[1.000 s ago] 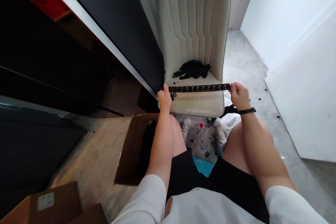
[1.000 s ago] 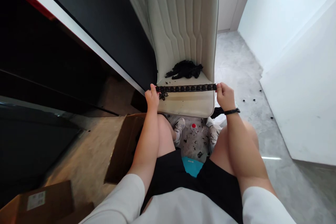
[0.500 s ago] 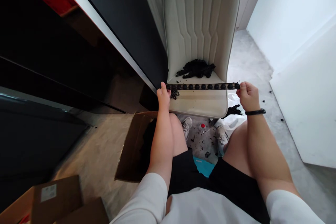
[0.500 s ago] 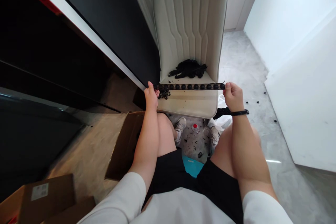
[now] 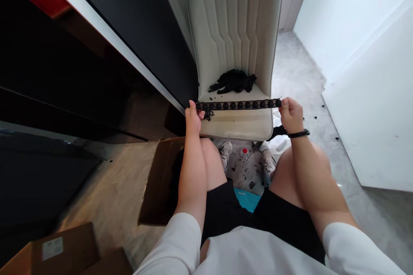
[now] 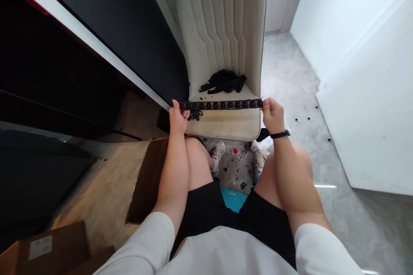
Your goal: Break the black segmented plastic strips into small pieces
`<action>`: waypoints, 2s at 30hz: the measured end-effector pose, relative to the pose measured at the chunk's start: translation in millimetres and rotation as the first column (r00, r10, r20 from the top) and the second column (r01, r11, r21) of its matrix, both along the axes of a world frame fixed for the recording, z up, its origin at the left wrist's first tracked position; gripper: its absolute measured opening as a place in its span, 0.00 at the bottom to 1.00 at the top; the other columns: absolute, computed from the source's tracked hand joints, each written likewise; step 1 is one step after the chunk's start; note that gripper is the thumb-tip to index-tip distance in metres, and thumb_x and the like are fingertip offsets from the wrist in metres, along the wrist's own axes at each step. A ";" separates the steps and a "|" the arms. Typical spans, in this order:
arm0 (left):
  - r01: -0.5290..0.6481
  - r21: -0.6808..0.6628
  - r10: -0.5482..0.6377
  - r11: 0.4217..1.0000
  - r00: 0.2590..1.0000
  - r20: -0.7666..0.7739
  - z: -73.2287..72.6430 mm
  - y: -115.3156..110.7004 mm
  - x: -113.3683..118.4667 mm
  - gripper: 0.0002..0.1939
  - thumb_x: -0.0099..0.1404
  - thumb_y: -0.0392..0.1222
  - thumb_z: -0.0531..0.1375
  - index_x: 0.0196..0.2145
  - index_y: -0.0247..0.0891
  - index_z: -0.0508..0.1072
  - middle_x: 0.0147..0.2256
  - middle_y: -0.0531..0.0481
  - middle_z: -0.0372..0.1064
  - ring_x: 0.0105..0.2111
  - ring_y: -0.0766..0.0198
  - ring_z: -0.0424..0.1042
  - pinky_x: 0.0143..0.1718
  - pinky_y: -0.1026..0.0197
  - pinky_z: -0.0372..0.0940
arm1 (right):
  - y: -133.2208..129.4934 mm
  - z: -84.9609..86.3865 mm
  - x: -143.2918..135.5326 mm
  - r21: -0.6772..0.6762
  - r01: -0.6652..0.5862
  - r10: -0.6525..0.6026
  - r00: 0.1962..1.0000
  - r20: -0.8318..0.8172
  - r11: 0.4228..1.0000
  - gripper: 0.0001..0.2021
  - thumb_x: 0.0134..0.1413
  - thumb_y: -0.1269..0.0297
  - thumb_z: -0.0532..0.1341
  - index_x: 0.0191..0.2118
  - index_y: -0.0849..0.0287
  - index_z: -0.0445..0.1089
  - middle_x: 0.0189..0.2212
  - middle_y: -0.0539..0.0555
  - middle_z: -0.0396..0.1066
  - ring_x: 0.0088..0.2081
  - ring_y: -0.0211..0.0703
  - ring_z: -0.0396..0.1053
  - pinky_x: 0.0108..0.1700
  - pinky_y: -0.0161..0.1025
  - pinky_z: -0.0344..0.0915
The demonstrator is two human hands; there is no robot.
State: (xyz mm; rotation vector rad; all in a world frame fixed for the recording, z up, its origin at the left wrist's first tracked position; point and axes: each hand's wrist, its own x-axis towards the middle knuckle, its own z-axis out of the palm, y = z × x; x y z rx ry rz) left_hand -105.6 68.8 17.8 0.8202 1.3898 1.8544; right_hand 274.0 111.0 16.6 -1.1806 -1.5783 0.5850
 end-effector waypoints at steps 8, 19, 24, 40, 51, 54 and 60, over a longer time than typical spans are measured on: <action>-0.107 -0.162 0.031 0.981 0.912 -0.410 -20.9 2.1 -22.2 0.41 0.81 0.66 0.57 0.14 0.42 0.64 0.14 0.51 0.60 0.21 0.65 0.72 0.26 0.65 0.63 | -13.5 0.5 -22.9 -0.030 0.007 -0.005 0.998 0.060 1.000 0.34 0.73 0.24 0.45 0.30 0.49 0.58 0.26 0.56 0.68 0.31 0.51 0.66 0.38 0.49 0.62; 0.034 -0.033 -0.042 0.999 0.962 -0.271 -13.8 -5.1 -12.5 0.41 0.75 0.80 0.55 0.33 0.37 0.83 0.20 0.52 0.64 0.20 0.68 0.63 0.23 0.64 0.57 | 0.3 -12.2 -20.2 -0.008 0.035 -0.034 0.997 0.064 0.999 0.32 0.76 0.29 0.50 0.29 0.50 0.61 0.24 0.54 0.69 0.29 0.48 0.65 0.35 0.48 0.58; 0.082 0.057 -0.058 0.995 0.938 -0.342 -5.2 -6.7 -6.3 0.43 0.73 0.82 0.53 0.45 0.40 0.88 0.35 0.47 0.74 0.25 0.70 0.64 0.24 0.63 0.57 | 15.2 -23.0 -18.4 -0.031 0.056 -0.053 0.994 0.097 0.998 0.32 0.76 0.31 0.53 0.27 0.51 0.65 0.20 0.52 0.65 0.26 0.46 0.62 0.33 0.46 0.56; 0.132 0.065 -0.098 0.989 0.921 -0.377 -6.3 -9.5 -8.0 0.44 0.74 0.82 0.52 0.50 0.42 0.90 0.26 0.51 0.64 0.24 0.68 0.60 0.25 0.61 0.53 | 16.9 -23.3 -17.6 -0.032 0.076 -0.073 0.992 0.105 0.997 0.30 0.78 0.39 0.56 0.26 0.51 0.66 0.20 0.52 0.66 0.26 0.47 0.65 0.34 0.46 0.59; 0.114 0.053 -0.087 0.992 0.928 -0.361 -8.8 -7.2 -9.6 0.45 0.74 0.82 0.52 0.48 0.41 0.90 0.24 0.52 0.62 0.24 0.66 0.61 0.25 0.60 0.54 | 13.8 -21.6 -16.0 -0.005 0.005 -0.004 0.996 0.087 1.000 0.31 0.78 0.36 0.55 0.27 0.51 0.66 0.21 0.52 0.68 0.26 0.46 0.64 0.33 0.46 0.58; 0.102 0.042 -0.079 0.994 0.923 -0.376 -8.7 -6.9 -9.9 0.46 0.75 0.82 0.50 0.49 0.40 0.89 0.24 0.51 0.63 0.23 0.66 0.61 0.25 0.60 0.55 | 13.7 -21.7 -16.1 -0.003 -0.014 0.014 0.997 0.078 1.000 0.31 0.78 0.34 0.54 0.27 0.51 0.65 0.21 0.52 0.67 0.26 0.46 0.64 0.33 0.46 0.57; 0.151 0.028 -0.131 0.988 0.926 -0.354 -13.4 -5.0 -9.2 0.48 0.74 0.83 0.49 0.52 0.38 0.89 0.22 0.51 0.64 0.24 0.65 0.62 0.26 0.61 0.56 | 12.3 -22.1 -18.6 -0.008 -0.025 0.025 0.998 0.052 1.000 0.32 0.77 0.32 0.55 0.26 0.51 0.65 0.21 0.52 0.67 0.26 0.46 0.63 0.32 0.46 0.57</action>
